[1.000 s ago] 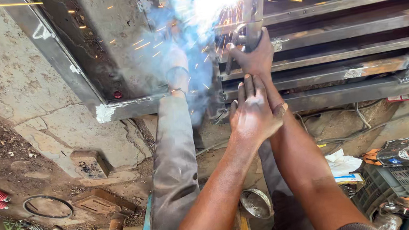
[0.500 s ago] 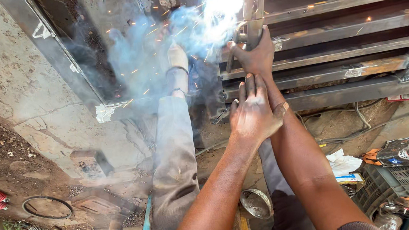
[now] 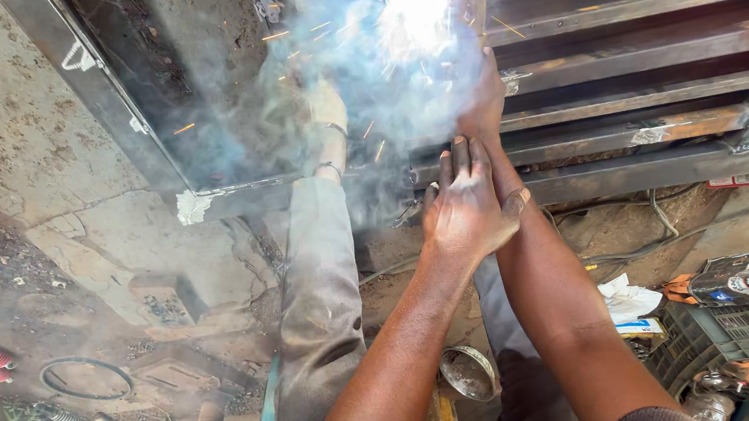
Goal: The person welds components of a metal gate together using a welding electrode holder, applying the arc to several joints between vertical bars and the frame while using their free hand to steady the structure.
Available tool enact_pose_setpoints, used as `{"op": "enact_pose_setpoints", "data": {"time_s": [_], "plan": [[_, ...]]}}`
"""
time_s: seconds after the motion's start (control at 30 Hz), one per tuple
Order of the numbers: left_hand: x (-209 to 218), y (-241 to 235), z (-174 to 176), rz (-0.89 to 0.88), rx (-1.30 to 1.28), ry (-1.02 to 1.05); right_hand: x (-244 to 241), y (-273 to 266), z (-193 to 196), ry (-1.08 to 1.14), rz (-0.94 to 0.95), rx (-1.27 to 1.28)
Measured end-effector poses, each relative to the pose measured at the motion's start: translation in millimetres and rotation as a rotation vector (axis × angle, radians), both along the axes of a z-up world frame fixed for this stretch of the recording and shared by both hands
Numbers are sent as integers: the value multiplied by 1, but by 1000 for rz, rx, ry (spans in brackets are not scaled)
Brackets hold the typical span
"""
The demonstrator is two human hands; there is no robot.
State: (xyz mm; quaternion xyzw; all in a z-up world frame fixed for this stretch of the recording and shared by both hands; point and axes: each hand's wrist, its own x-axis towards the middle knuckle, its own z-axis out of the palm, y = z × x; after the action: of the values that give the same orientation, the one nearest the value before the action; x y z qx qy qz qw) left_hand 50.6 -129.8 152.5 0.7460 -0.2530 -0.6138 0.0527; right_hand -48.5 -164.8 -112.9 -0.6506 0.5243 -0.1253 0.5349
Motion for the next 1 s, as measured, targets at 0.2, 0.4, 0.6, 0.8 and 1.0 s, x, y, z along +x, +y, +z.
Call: {"op": "enact_pose_setpoints", "data": {"time_s": [0.2, 0.4, 0.6, 0.8, 1.0], "plan": [[-4, 4, -2, 24, 22, 19, 2, 6, -21, -695, -712, 778], [-5, 5, -7, 59, -79, -64, -10, -2, -28, -169, 12, 18], [-3, 2, -3, 56, -44, -20, 10, -9, 9, 327, -63, 190], [0, -4, 2, 37, 3, 5, -1, -13, 4, 116, 104, -167], [2, -6, 2, -1, 38, 44, 7, -14, 17, 36, 147, -263]]}}
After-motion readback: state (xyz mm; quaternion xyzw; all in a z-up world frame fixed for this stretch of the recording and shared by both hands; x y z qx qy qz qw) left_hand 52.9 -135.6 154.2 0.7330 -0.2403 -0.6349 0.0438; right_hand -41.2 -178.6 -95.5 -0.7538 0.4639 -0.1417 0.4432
